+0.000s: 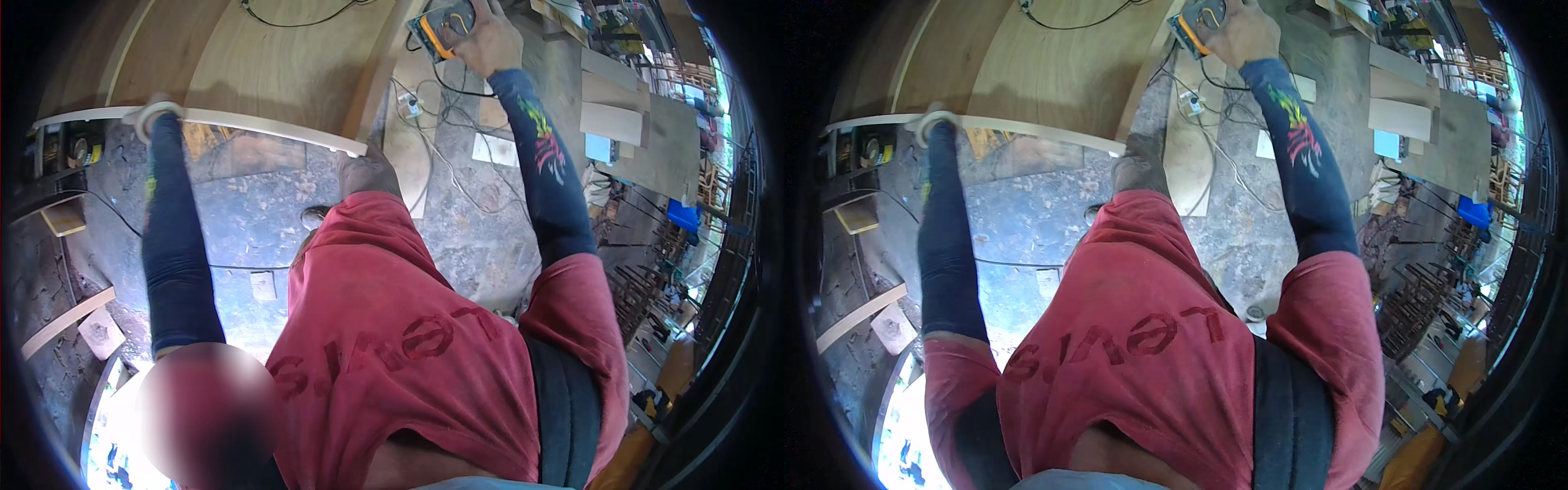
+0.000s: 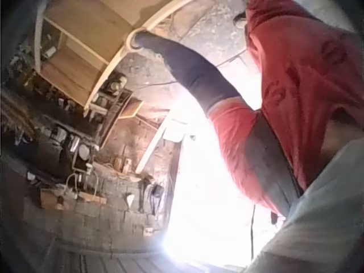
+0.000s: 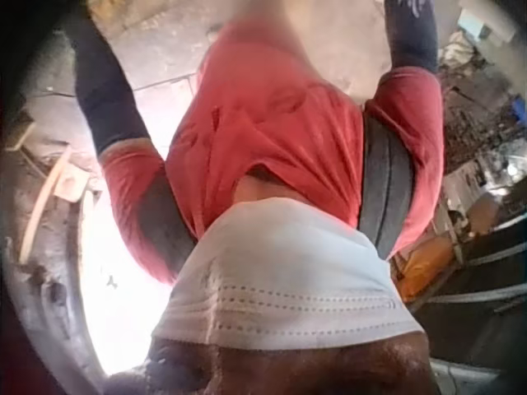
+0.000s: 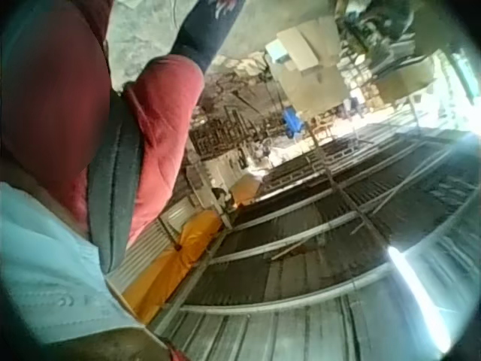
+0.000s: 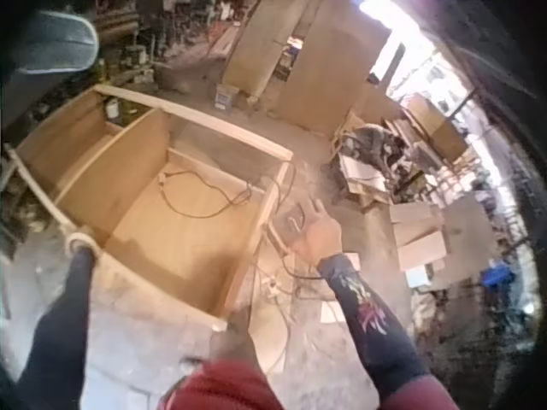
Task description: Sanding and applying wood filler to a wooden cabinet.
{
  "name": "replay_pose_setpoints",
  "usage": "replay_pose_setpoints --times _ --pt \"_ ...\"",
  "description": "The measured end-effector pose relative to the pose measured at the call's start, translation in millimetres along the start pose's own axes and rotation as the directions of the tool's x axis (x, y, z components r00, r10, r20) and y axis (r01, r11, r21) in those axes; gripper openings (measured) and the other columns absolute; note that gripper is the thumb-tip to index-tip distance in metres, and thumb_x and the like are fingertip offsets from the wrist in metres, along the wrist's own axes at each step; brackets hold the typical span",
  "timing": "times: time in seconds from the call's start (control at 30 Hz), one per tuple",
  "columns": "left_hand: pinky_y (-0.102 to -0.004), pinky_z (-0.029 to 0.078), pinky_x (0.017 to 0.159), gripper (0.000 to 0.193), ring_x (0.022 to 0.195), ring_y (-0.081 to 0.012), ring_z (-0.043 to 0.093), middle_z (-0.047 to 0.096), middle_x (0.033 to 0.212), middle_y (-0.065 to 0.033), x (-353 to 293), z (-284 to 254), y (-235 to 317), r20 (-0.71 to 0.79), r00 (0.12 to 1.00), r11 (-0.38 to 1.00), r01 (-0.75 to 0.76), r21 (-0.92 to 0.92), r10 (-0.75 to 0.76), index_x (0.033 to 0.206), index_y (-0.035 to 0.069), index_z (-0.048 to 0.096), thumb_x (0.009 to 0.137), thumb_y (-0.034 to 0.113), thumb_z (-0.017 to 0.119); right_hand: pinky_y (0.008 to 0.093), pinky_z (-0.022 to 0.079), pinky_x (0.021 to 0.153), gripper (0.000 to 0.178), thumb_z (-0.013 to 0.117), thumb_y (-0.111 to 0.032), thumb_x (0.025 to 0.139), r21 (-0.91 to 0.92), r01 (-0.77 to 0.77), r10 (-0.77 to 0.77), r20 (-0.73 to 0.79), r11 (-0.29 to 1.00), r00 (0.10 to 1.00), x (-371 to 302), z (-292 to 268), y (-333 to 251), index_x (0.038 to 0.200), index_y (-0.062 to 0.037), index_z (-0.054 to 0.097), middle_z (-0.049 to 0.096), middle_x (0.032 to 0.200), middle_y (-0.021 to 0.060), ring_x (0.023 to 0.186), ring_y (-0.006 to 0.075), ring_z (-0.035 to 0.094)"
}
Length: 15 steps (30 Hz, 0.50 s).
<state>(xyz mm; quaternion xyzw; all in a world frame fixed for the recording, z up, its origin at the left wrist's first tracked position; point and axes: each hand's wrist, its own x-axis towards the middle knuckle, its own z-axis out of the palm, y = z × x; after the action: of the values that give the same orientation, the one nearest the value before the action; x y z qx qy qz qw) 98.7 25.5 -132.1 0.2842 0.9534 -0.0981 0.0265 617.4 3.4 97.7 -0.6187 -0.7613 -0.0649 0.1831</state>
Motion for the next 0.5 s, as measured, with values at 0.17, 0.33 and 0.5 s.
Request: replay_pose_setpoints --times 0.17,0.33,0.5 --pt "-0.0433 0.047 0.103 0.055 0.136 -0.0282 0.054 0.053 0.152 -0.0115 -35.7 -53.0 45.6 0.419 0.900 0.311 0.434 -0.845 -0.120 0.153 0.013 0.048 0.102 0.034 0.049 0.0514 0.056 0.072 0.054 0.080 -0.040 0.076 0.126 -0.076 0.098 -0.179 0.989 0.979 -11.2 -3.4 5.9 0.118 -0.0119 0.061 0.067 0.109 0.0213 0.088 0.0443 0.068" --pt "-0.0452 0.054 0.087 0.033 0.114 -0.0156 0.069 0.073 0.124 -0.0022 4.8 -68.6 30.9 0.163 0.881 0.721 -0.460 0.518 0.445 0.124 0.023 0.073 0.096 0.033 0.059 0.0472 0.056 0.080 0.074 0.083 -0.051 0.073 0.108 -0.134 0.138 -0.029 0.985 0.990 19.1 30.4 -11.3 0.129 -0.0103 0.058 0.071 0.107 0.0185 0.095 0.0374 0.071" --pt "-0.0339 0.054 0.089 0.037 0.116 -0.0194 0.069 0.071 0.129 -0.0082 -13.4 -76.5 48.2 0.322 0.852 0.742 -0.519 0.425 0.412 0.126 0.015 0.072 0.092 0.030 0.066 0.0499 0.057 0.083 0.073 0.079 -0.052 0.076 -0.008 0.009 -0.008 0.164 1.000 0.986 33.8 41.3 -65.0 0.131 -0.0092 0.054 0.072 0.101 0.0194 0.095 0.0402 0.071"
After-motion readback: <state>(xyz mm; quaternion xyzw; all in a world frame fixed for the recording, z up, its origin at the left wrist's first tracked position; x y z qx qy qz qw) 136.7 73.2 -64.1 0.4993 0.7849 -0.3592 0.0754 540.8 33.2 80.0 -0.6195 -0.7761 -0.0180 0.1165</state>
